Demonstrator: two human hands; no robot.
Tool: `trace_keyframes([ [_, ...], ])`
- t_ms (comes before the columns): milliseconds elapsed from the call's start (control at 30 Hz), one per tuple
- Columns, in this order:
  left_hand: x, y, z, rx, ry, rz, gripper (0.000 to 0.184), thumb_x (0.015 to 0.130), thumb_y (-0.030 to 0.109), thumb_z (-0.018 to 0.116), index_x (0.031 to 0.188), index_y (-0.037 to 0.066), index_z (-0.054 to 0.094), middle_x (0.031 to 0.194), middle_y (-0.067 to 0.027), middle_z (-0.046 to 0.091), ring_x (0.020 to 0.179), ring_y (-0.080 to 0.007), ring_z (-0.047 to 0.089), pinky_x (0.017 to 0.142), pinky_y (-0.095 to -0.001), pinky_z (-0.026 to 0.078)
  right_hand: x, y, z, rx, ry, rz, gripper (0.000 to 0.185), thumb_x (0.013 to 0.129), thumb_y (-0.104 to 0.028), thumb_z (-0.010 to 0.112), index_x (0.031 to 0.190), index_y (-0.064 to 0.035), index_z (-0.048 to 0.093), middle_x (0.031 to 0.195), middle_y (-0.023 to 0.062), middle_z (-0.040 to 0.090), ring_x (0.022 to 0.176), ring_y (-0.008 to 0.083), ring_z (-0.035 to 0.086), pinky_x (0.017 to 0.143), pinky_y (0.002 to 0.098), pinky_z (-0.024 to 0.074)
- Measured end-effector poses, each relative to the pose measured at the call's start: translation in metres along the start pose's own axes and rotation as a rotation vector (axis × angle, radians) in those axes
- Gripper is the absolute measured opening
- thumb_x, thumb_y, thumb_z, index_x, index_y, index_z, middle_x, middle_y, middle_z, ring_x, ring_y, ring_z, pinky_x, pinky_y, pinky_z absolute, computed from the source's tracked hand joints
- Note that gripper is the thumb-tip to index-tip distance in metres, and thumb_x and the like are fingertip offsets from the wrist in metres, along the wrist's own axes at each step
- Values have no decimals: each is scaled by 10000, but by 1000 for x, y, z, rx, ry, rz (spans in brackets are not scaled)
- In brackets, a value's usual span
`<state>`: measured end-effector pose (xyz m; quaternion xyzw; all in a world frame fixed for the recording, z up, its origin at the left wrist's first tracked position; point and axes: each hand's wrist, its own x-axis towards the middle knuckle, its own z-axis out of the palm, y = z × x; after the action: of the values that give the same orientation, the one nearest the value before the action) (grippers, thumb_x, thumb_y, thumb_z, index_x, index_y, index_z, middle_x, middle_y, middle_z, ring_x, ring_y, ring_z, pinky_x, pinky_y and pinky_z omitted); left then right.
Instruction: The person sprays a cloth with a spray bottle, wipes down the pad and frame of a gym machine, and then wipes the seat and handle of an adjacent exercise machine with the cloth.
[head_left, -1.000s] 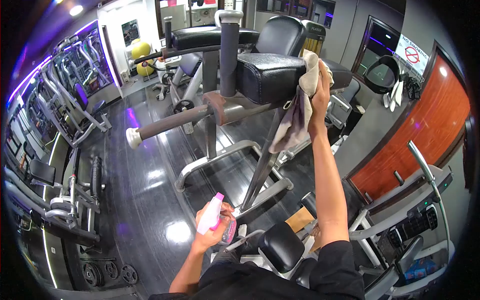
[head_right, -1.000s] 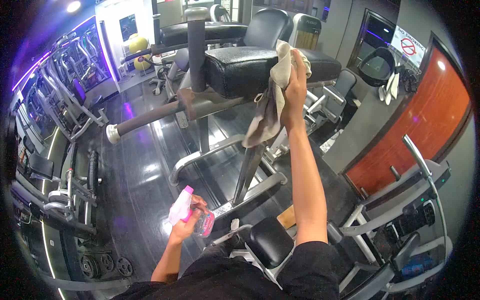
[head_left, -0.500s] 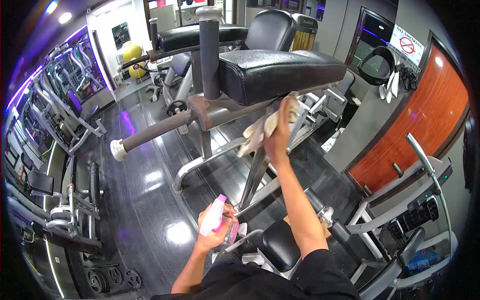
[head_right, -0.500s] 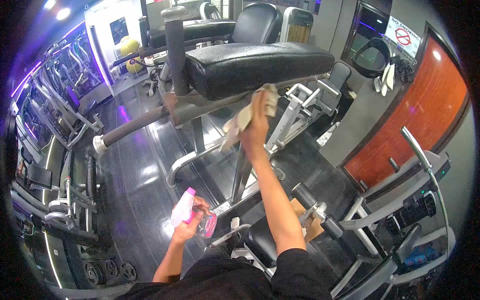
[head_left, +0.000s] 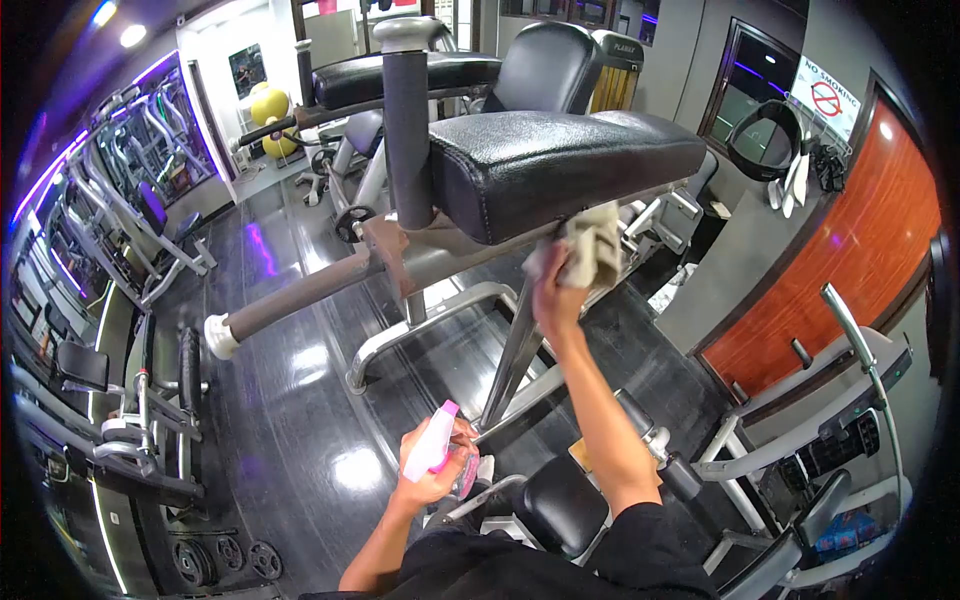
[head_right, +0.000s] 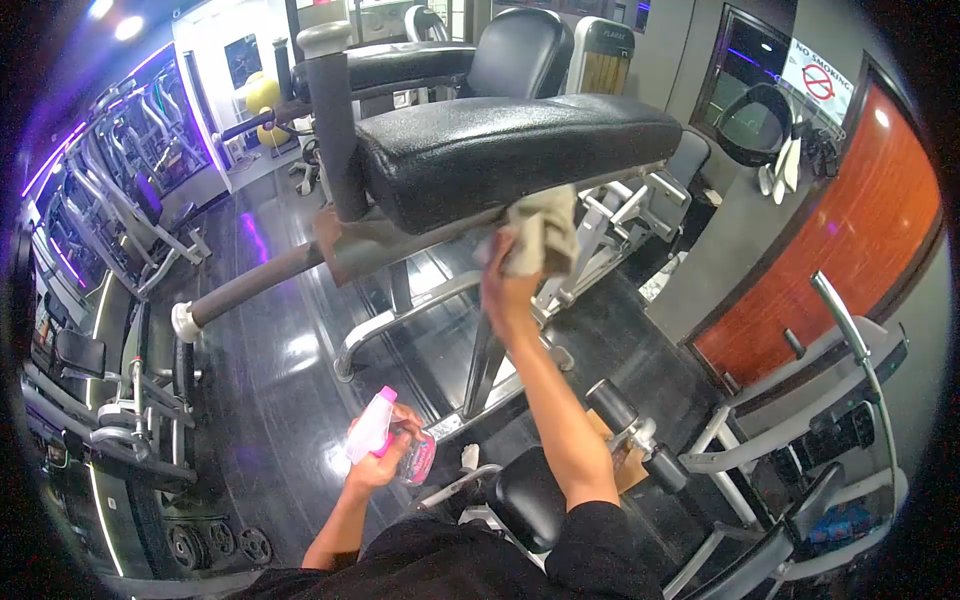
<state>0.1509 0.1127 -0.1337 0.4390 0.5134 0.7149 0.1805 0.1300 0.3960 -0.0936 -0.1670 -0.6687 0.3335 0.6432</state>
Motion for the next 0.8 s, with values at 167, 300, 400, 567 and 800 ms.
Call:
trace_keyframes([
  [167,6,-5,3,-94,7,-28,218,817,-13,616,1014,-18,523,932,-138,623,767,-190,649,704,-310,521,12,-5,-24,-413,-130,-79,127,940,-110,505,995,-2,543,822,126,606,703,234,556,631,330,444],
  [300,4,8,2,-131,-2,-35,225,815,-14,617,1015,-9,515,930,-149,621,773,-194,648,709,-313,516,43,-11,-26,-182,40,-30,227,970,-198,470,1032,0,562,870,192,631,728,313,601,670,377,462],
  [400,-7,9,1,-111,-36,4,224,812,-39,592,1019,-12,512,933,-157,616,766,-192,645,712,-315,514,30,-35,-28,-183,-63,-14,254,971,-211,469,1067,-3,577,953,206,630,847,333,592,782,381,458],
  [567,-27,19,10,-207,-25,-20,215,805,-37,586,1008,-28,518,902,-156,612,755,-193,641,711,-313,516,-18,-91,-22,-177,-242,-213,291,939,-196,525,1146,7,552,1106,222,586,1073,390,525,930,404,391],
  [800,-55,31,4,-183,1,6,210,795,-35,579,997,-48,522,885,-163,606,744,-210,641,714,-348,520,-18,-113,-22,-290,-347,-101,281,950,-246,491,1107,-24,560,1026,224,612,971,438,544,825,455,438],
])
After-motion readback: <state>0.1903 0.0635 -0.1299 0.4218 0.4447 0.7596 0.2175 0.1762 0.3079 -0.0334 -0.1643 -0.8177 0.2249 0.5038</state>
